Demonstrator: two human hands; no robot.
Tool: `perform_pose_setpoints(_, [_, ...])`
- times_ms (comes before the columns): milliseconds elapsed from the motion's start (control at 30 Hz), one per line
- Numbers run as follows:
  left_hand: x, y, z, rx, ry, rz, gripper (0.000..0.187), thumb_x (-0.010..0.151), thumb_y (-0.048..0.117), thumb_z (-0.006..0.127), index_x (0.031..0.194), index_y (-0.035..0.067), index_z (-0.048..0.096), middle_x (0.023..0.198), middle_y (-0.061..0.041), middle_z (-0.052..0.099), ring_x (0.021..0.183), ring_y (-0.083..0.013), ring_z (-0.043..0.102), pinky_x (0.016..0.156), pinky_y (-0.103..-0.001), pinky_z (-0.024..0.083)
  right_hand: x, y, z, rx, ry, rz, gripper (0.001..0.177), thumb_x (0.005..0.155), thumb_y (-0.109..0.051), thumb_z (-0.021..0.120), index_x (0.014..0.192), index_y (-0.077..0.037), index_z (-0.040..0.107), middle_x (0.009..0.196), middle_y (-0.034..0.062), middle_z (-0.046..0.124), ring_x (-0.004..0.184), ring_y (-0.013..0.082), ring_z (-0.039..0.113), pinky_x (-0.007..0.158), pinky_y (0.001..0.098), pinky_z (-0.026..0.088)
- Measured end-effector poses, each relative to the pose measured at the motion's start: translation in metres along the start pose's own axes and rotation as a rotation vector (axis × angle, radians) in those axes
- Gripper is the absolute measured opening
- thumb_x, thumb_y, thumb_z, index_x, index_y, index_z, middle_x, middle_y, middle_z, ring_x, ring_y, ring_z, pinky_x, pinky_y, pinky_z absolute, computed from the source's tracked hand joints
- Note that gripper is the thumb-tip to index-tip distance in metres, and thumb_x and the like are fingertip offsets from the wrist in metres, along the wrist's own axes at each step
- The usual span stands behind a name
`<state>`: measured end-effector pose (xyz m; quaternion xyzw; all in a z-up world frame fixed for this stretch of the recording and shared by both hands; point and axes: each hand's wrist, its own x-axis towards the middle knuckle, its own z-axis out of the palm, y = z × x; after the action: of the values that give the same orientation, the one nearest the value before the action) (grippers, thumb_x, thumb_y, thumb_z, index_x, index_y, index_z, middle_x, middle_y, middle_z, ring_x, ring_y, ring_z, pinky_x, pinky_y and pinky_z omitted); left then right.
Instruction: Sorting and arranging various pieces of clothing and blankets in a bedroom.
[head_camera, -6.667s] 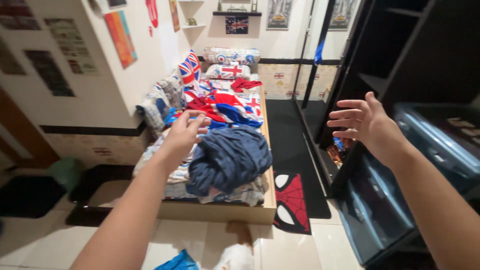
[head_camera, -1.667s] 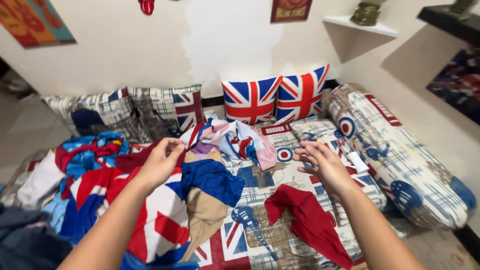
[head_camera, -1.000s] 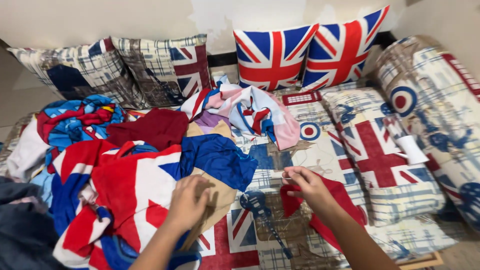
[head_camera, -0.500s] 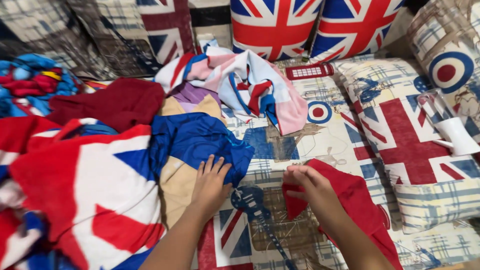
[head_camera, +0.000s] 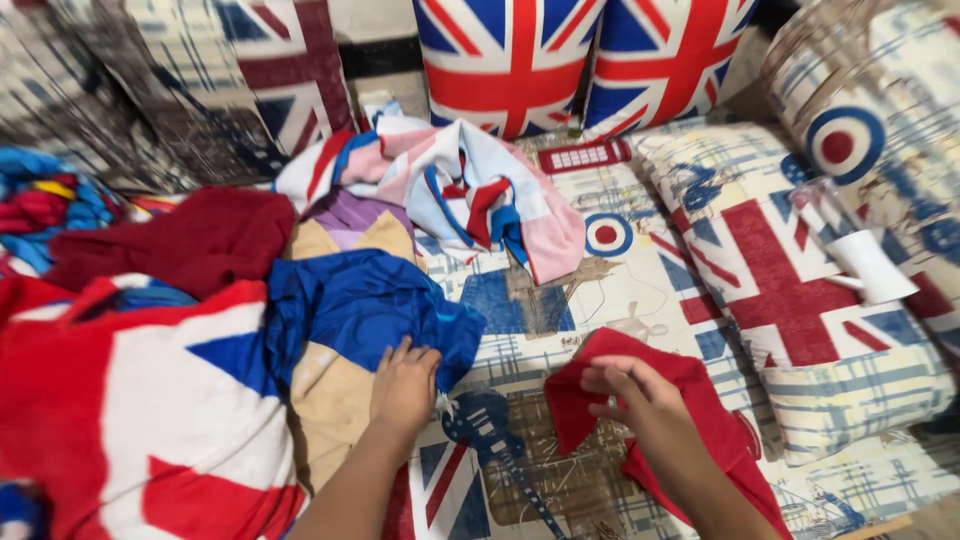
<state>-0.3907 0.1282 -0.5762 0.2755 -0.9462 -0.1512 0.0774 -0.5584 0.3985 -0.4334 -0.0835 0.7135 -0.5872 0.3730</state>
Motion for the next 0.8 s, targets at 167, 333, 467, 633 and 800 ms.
perform_pose_setpoints(167, [-0.01, 0.038, -0.09, -0.366, 0.174, -0.184, 0.022, 0.095, 0.021, 0.057, 0.107, 0.014, 0.074, 0.107, -0.016, 0.074, 0.101, -0.0392, 0.069, 0.088, -0.049, 0.054, -0.011, -0.023, -0.015, 0.071, 0.009, -0.024, 0.036, 0.099, -0.028, 0.053, 0.121, -0.003, 0.068, 0.117, 0.0149, 0.076, 0.112, 0.024, 0.072, 0.091, 0.0416, 0.059])
perform_pose_setpoints(333, [-0.01, 0.062, -0.172, -0.584, 0.397, -0.25, 0.019, 0.098, 0.02, 0.06, 0.109, 0.009, 0.072, 0.088, -0.026, 0.07, 0.09, -0.0457, 0.069, 0.072, -0.047, 0.054, -0.025, -0.079, -0.028, 0.232, 0.031, -0.096, 0.034, 0.099, -0.023, 0.055, 0.121, 0.001, 0.066, 0.117, 0.0177, 0.074, 0.109, 0.0265, 0.072, 0.09, 0.0417, 0.059])
perform_pose_setpoints(467, [0.012, 0.082, -0.244, -0.652, 0.5, -0.228, 0.019, 0.099, 0.022, 0.062, 0.108, 0.009, 0.071, 0.089, -0.023, 0.073, 0.091, -0.0415, 0.073, 0.074, -0.042, 0.055, -0.027, -0.115, -0.03, 0.273, 0.016, -0.179, 0.033, 0.1, -0.021, 0.053, 0.121, 0.001, 0.066, 0.115, 0.0175, 0.074, 0.107, 0.027, 0.072, 0.089, 0.0432, 0.059])
perform_pose_setpoints(633, [0.02, 0.145, -0.355, -0.803, 0.544, 0.014, 0.021, 0.1, 0.023, 0.061, 0.108, 0.007, 0.07, 0.091, -0.016, 0.077, 0.086, -0.0286, 0.076, 0.079, -0.035, 0.056, -0.056, -0.164, -0.014, 0.125, -0.057, -0.215, 0.046, 0.092, -0.029, 0.063, 0.131, -0.004, 0.063, 0.125, 0.0158, 0.072, 0.116, 0.0267, 0.07, 0.095, 0.0433, 0.055])
perform_pose_setpoints(800, [0.006, 0.2, -0.44, -0.763, 0.549, 0.204, 0.023, 0.102, 0.024, 0.058, 0.109, 0.005, 0.069, 0.091, -0.013, 0.075, 0.087, -0.0196, 0.072, 0.08, -0.033, 0.055, -0.088, -0.2, 0.02, -0.148, -0.143, -0.563, 0.099, 0.069, -0.029, 0.086, 0.152, -0.011, 0.036, 0.144, 0.0135, 0.052, 0.134, 0.0275, 0.053, 0.105, 0.0429, 0.046])
